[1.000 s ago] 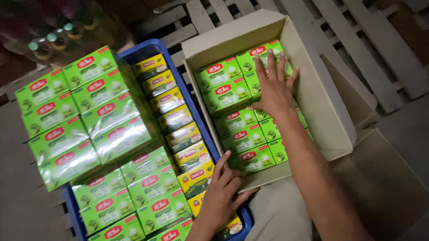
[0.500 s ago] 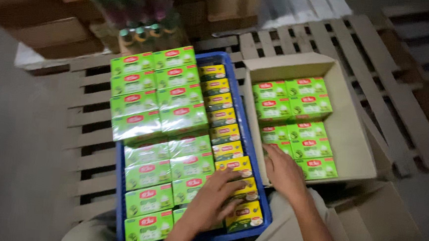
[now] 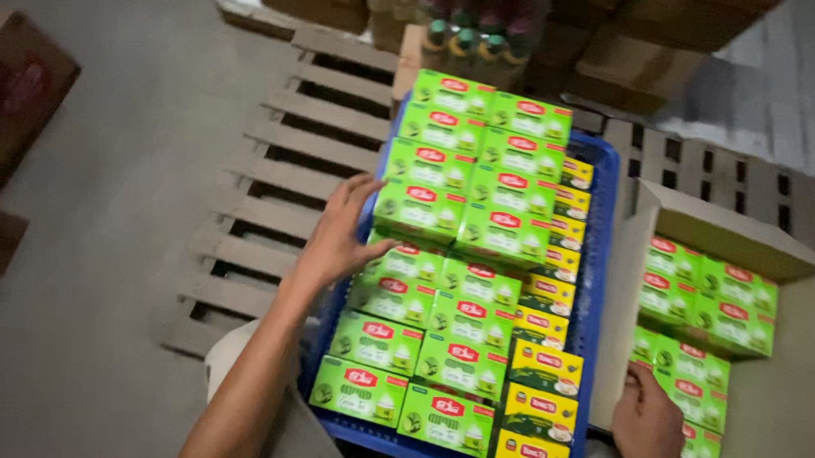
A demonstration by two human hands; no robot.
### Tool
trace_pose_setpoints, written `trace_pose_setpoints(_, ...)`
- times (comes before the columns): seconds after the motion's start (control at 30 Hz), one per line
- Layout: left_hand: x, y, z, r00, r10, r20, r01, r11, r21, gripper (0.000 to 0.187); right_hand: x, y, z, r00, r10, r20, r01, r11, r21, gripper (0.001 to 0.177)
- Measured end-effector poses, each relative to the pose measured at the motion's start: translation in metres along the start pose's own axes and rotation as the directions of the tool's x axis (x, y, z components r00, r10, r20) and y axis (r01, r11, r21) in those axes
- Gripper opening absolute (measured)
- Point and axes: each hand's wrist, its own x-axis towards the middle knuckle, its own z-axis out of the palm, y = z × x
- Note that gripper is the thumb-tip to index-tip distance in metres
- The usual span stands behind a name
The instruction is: The person transfers small green tea boxes from a blue crate into a cardboard box. They pick up the boxes one by one and place them neatly in rows inside the cardboard box.
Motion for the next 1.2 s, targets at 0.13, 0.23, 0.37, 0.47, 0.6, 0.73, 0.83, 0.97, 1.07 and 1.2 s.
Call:
trace_pose_setpoints(0.13,0.023,-0.016,-0.003,0.994,-0.002,0.106,0.009,0.998,-0.064,0.120,0.012,0.007,0.005,0.999,-0.037,0.013,0.038,0.999,-0.034,0.041)
trace_pose_setpoints(0.23,0.025,-0.040,0.017,0.995,-0.007,0.099,0.022,0.989,-0.145,0.132,0.018,0.017,0.012,0.999,0.028,-0.023,-0.030,0.996,-0.083,0.041)
trace_pose_setpoints(0.37,0.022,-0.072,0.043,0.999,-0.019,0.037,0.026,0.981,-0.191,0.127,0.023,0.036,0.018,0.998,0.041,-0.039,-0.044,0.997,-0.062,0.042)
trace_pose_setpoints(0.47,0.023,-0.072,0.037,1.000,0.008,0.003,-0.007,0.978,-0.209,0.114,0.029,0.050,0.026,0.997,-0.027,-0.070,0.024,0.999,-0.043,0.043)
trace_pose_setpoints(0.6,0.022,-0.068,0.037,1.000,-0.022,-0.001,0.021,0.975,-0.220,0.106,0.026,0.042,0.018,0.999,-0.014,-0.046,0.012,0.998,-0.059,0.043)
trace_pose_setpoints(0.73,0.020,-0.062,0.032,0.998,-0.014,-0.065,-0.004,0.962,-0.274,0.100,0.025,0.044,0.022,0.993,-0.059,-0.098,0.059,0.998,-0.003,0.040)
trace_pose_setpoints(0.83,0.015,-0.063,0.031,0.996,-0.084,-0.027,0.074,0.964,-0.256,0.106,0.017,0.028,0.012,0.989,-0.084,-0.123,0.082,0.996,-0.021,0.036)
trace_pose_setpoints(0.97,0.006,-0.061,0.021,0.976,-0.214,0.035,0.217,0.953,-0.210,0.093,0.008,0.010,0.003,0.993,-0.055,-0.108,0.057,0.998,0.013,0.038)
trace_pose_setpoints(1.07,0.000,-0.041,0.000,0.978,-0.206,-0.008,0.200,0.957,-0.208,0.086,0.001,-0.006,-0.005,0.996,-0.002,-0.085,0.004,1.000,0.020,0.037)
trace_pose_setpoints(1.2,-0.011,-0.001,-0.029,0.907,-0.421,0.025,0.380,0.790,-0.480,0.076,-0.006,-0.015,-0.012,0.998,0.034,-0.055,-0.030,0.998,0.059,0.037)
